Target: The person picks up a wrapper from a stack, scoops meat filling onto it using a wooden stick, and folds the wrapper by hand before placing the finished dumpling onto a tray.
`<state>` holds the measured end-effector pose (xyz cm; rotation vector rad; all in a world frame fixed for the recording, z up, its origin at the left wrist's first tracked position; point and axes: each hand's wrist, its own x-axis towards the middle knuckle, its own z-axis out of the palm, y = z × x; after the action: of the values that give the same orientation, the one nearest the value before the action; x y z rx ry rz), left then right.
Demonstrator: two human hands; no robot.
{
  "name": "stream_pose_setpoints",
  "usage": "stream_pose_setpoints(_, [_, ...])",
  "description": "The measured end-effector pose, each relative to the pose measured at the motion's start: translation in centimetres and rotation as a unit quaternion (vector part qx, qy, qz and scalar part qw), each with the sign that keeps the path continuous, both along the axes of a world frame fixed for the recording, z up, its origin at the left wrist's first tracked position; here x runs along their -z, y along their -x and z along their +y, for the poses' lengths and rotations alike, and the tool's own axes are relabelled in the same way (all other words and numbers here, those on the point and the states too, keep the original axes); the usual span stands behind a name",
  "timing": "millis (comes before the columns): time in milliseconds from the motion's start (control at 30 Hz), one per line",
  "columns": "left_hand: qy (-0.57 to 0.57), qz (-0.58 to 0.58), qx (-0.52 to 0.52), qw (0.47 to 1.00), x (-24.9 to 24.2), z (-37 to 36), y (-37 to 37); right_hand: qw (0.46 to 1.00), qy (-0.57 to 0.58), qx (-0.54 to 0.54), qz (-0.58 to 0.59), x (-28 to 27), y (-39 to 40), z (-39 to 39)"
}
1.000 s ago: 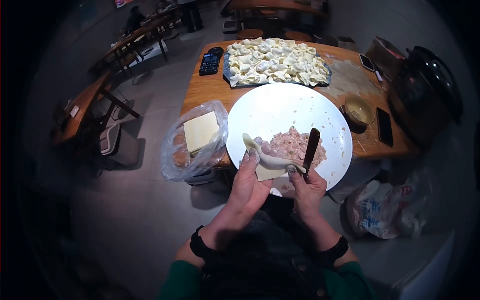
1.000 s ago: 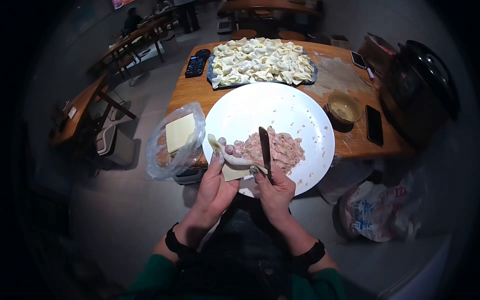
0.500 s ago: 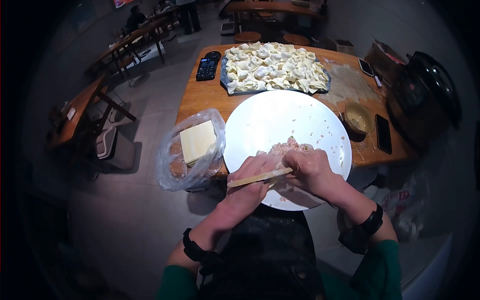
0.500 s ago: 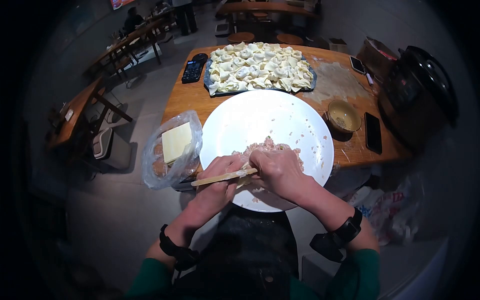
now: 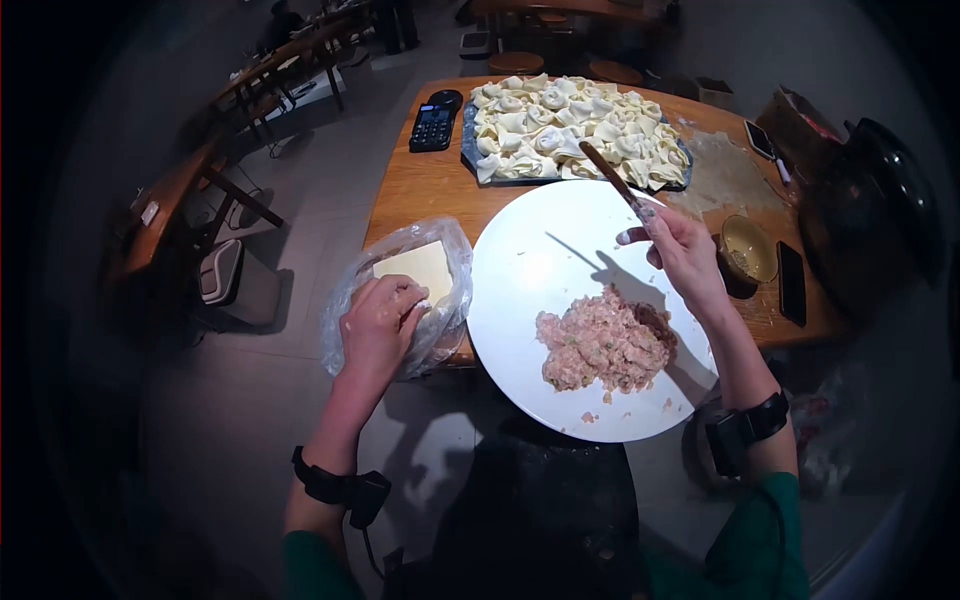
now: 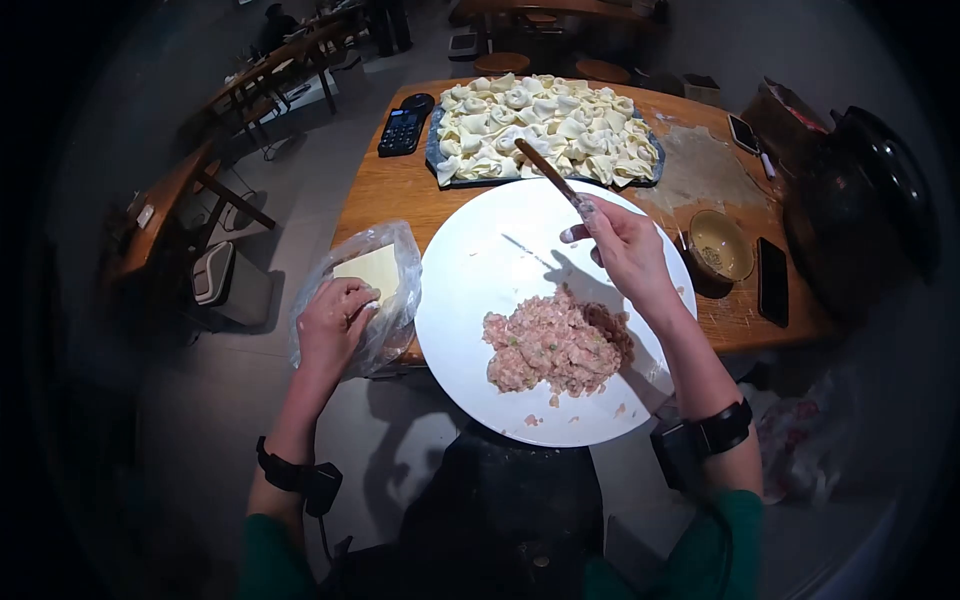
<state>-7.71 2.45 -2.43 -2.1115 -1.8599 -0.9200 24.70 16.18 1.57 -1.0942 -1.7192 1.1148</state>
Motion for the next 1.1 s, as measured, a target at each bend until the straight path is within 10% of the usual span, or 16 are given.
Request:
stream_pose_setpoints(667, [0.045, 0.06, 0.064, 0.995, -1.0, 1.5, 0.5, 0.992, 0.112, 0.057, 0.021, 5.2, -10.2, -20.5])
stream_pose_setpoints(900, [0.03, 0.118, 0.045, 0.992, -0.7, 2.1, -0.4, 0.984, -0.108, 0.046, -0.133, 4.4, -9.5, -20.2])
stream_pose_setpoints(1000, [0.069, -0.273, -0.036, 0.959, -0.1, 3.6, 2.2, 0.932, -0.242, 0.053, -0.265, 4.0, -9.8, -19.8])
stream_pose_setpoints(1100, [0.034, -0.697, 0.049, 0.714, -0.7, 3.3, 5.3, 0.889, -0.308, 0.064, -0.331, 4.0, -9.5, -19.6])
